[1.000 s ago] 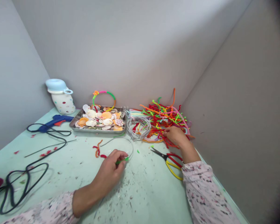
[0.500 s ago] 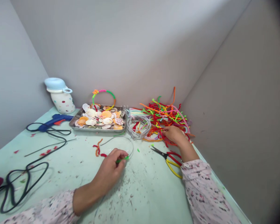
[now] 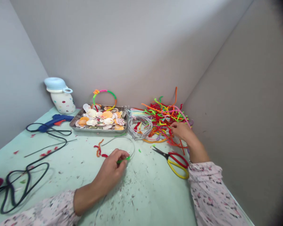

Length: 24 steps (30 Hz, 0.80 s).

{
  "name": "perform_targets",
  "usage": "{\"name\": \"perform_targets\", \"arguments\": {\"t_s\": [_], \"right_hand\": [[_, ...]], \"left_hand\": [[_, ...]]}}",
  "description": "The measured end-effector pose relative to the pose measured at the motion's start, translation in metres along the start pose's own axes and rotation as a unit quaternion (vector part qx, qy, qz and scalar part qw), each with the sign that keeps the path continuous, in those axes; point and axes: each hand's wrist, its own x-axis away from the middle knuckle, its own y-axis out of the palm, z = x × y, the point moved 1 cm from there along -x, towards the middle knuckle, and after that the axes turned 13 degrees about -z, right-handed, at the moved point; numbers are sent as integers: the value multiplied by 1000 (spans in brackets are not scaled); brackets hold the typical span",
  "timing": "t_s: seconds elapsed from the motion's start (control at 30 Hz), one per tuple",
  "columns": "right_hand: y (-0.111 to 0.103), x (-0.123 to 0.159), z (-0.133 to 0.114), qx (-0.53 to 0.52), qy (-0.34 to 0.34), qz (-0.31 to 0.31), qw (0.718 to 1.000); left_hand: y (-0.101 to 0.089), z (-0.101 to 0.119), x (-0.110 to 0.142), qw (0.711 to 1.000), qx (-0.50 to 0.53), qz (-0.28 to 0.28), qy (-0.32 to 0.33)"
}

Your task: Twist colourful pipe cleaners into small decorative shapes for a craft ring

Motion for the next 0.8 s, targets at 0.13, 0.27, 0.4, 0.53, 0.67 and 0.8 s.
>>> {"name": "perform_targets", "arguments": {"t_s": [0.13,0.27,0.4,0.53,0.67,0.8], "right_hand": [[-9,3,5,-21,-16,-2,1000],[-11,4,12,-44,-28,-17,998],[-7,2,18,-55,-29,-48,997],[-5,0,23,-62,-31,-57,996],[-6,-2,27,-74,-49,-50,995],[-9,-1,27,-99,-62,-37,992]], "left_hand": [[0,-1,0,1000,2,1,-1],[1,-2,0,1000,0,1,2],[1,-2,0,1000,-1,-2,1],[1,-3,0,1000,-2,-2,3],[1,-2,-1,1000,3,-2,-2],[0,-1,-1,1000,12,-5,-6]]}}
